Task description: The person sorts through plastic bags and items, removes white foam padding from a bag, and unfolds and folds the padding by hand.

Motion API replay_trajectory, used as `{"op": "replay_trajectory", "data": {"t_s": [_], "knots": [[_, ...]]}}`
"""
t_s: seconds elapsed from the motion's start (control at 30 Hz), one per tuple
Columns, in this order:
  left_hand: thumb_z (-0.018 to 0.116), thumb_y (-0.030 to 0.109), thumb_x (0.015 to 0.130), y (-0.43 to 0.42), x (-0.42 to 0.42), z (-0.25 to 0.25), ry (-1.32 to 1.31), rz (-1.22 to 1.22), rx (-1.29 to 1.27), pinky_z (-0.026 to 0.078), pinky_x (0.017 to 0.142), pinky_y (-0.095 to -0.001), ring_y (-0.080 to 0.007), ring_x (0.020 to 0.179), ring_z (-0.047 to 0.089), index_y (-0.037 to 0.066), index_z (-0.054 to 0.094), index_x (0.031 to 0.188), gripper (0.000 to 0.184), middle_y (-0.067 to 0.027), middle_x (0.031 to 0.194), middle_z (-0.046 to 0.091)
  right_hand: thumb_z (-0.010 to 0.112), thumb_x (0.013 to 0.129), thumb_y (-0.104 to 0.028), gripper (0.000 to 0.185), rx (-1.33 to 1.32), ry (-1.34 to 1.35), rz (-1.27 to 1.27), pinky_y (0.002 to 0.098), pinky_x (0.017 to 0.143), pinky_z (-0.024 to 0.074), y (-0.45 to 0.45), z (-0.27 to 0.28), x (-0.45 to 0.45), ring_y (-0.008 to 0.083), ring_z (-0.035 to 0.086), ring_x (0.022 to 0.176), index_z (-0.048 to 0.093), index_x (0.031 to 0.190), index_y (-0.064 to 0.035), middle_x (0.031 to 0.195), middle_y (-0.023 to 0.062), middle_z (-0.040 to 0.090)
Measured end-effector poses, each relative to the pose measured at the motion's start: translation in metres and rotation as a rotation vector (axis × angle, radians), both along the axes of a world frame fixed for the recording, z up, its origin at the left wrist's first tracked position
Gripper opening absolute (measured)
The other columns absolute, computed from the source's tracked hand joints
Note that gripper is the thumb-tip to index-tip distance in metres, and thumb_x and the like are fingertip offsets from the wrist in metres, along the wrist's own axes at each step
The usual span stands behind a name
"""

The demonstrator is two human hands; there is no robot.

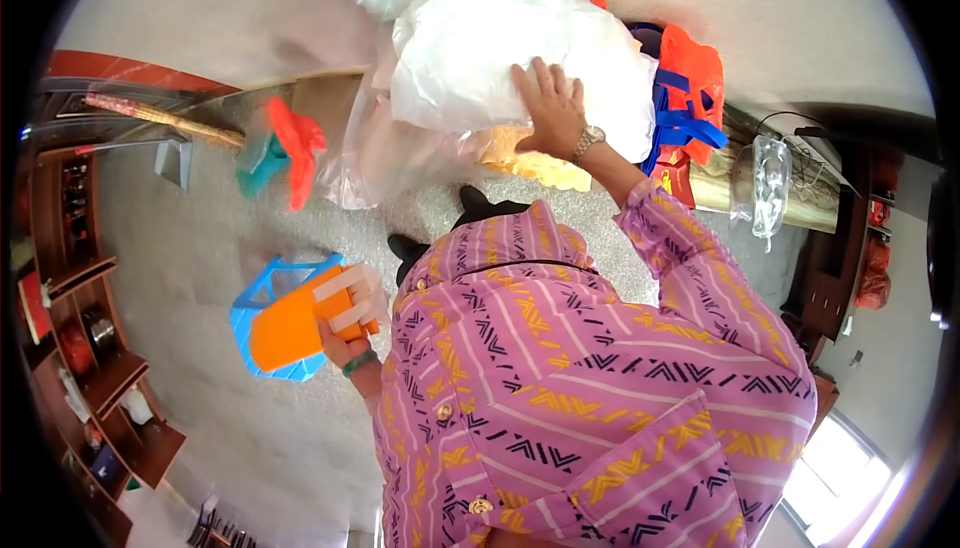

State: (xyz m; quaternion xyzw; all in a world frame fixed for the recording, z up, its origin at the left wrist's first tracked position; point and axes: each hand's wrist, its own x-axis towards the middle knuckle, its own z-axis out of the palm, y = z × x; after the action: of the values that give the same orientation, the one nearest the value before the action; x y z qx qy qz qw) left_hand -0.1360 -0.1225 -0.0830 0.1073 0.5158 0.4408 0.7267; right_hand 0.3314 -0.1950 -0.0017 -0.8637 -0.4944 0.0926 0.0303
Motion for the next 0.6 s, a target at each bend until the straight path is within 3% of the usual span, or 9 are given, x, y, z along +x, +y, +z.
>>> {"op": "replay_trajectory", "data": {"t_s": [0.07,0.13,0.17,0.27,0.3,0.4,0.43,0.47,0.6], "knots": [[0.048,0.029,0.087,0.006,0.014,0.010,0.058,0.010,0.034,0.044,0.089,-0.0418,-0.0293,0.109,0.049,0.005,0.034,0.128,0.050,-0.0137,0.123,0.047,0.078,0.055,-0.032,0.099,0.035,-0.068,0.019,0.0625,0.092,0.0246,-0.003,-0.016,0.008,0.0389,0.023,0.125,0.022,0.135,-0.0156,0.137,0.0163,0.022],[0.048,0.023,0.088,0.014,0.022,0.013,0.115,0.045,0.068,0.045,0.088,-0.0428,-0.0295,0.107,0.051,0.004,0.036,0.126,0.045,-0.0137,0.121,0.048,0.070,0.063,-0.032,0.071,0.193,-0.156,0.094,0.0553,0.085,0.0365,0.002,-0.022,0.018,0.0351,0.043,0.112,0.041,0.125,-0.0163,0.127,0.0155,0.041],[0.048,0.023,0.088,0.016,0.025,0.015,0.120,0.042,0.068,0.045,0.088,-0.0428,-0.0295,0.107,0.051,0.004,0.036,0.126,0.045,-0.0137,0.121,0.048,0.070,0.063,-0.032,0.071,0.193,-0.151,0.090,0.0553,0.085,0.0365,0.005,-0.025,0.027,0.0351,0.043,0.112,0.041,0.125,-0.0163,0.127,0.0155,0.041],[0.050,0.021,0.087,0.019,0.031,0.020,0.149,0.039,0.128,0.046,0.087,-0.0431,-0.0292,0.105,0.052,0.004,0.037,0.125,0.044,-0.0133,0.120,0.049,0.060,0.070,-0.028,0.035,0.307,0.066,-0.025,0.0381,0.066,0.0498,0.016,-0.019,0.061,0.0291,0.061,0.074,0.061,0.104,-0.0205,0.084,0.0123,0.063],[0.052,0.020,0.086,0.019,0.031,0.020,0.149,0.044,0.122,0.047,0.086,-0.0429,-0.0291,0.104,0.053,0.004,0.038,0.125,0.044,-0.0132,0.119,0.050,0.060,0.070,-0.028,0.035,0.176,0.095,-0.086,0.0398,0.069,0.0493,0.021,-0.005,0.075,0.0293,0.061,0.077,0.061,0.104,-0.0188,0.082,0.0142,0.063],[0.054,0.020,0.085,0.017,0.038,0.024,0.149,0.051,0.122,0.047,0.085,-0.0426,-0.0289,0.103,0.053,0.004,0.039,0.124,0.045,-0.0130,0.119,0.050,0.064,0.067,-0.030,0.034,0.375,0.340,0.017,0.0377,0.069,0.0480,0.032,0.017,0.137,0.0326,0.061,0.078,0.064,0.085,-0.0019,0.084,0.0194,0.063],[0.054,0.020,0.085,0.016,0.039,0.026,0.157,0.050,0.129,0.047,0.085,-0.0425,-0.0289,0.102,0.054,0.004,0.038,0.124,0.045,-0.0129,0.118,0.050,0.065,0.068,-0.028,0.033,0.413,0.416,-0.152,0.0341,0.069,0.0483,0.035,0.015,0.158,0.0272,0.062,0.076,0.063,0.085,0.0000,0.083,0.0192,0.063],[0.054,0.020,0.085,0.015,0.036,0.022,0.149,0.046,0.130,0.047,0.085,-0.0425,-0.0289,0.102,0.054,0.004,0.038,0.124,0.045,-0.0129,0.118,0.050,0.063,0.076,-0.015,0.019,0.366,0.497,-0.220,0.0258,0.068,0.0471,0.039,0.051,0.156,0.0086,0.056,0.072,0.064,0.090,-0.0023,0.080,0.0014,0.064],[0.053,0.022,0.085,0.011,0.023,0.007,0.084,0.041,0.061,0.047,0.085,-0.0422,-0.0292,0.102,0.054,0.004,0.038,0.124,0.046,-0.0135,0.118,0.051,0.065,0.075,-0.020,0.046,0.311,0.397,-0.472,0.0355,0.086,0.0399,0.032,0.117,0.158,0.0240,0.047,0.104,0.046,0.116,-0.0106,0.111,0.0092,0.052]]}}
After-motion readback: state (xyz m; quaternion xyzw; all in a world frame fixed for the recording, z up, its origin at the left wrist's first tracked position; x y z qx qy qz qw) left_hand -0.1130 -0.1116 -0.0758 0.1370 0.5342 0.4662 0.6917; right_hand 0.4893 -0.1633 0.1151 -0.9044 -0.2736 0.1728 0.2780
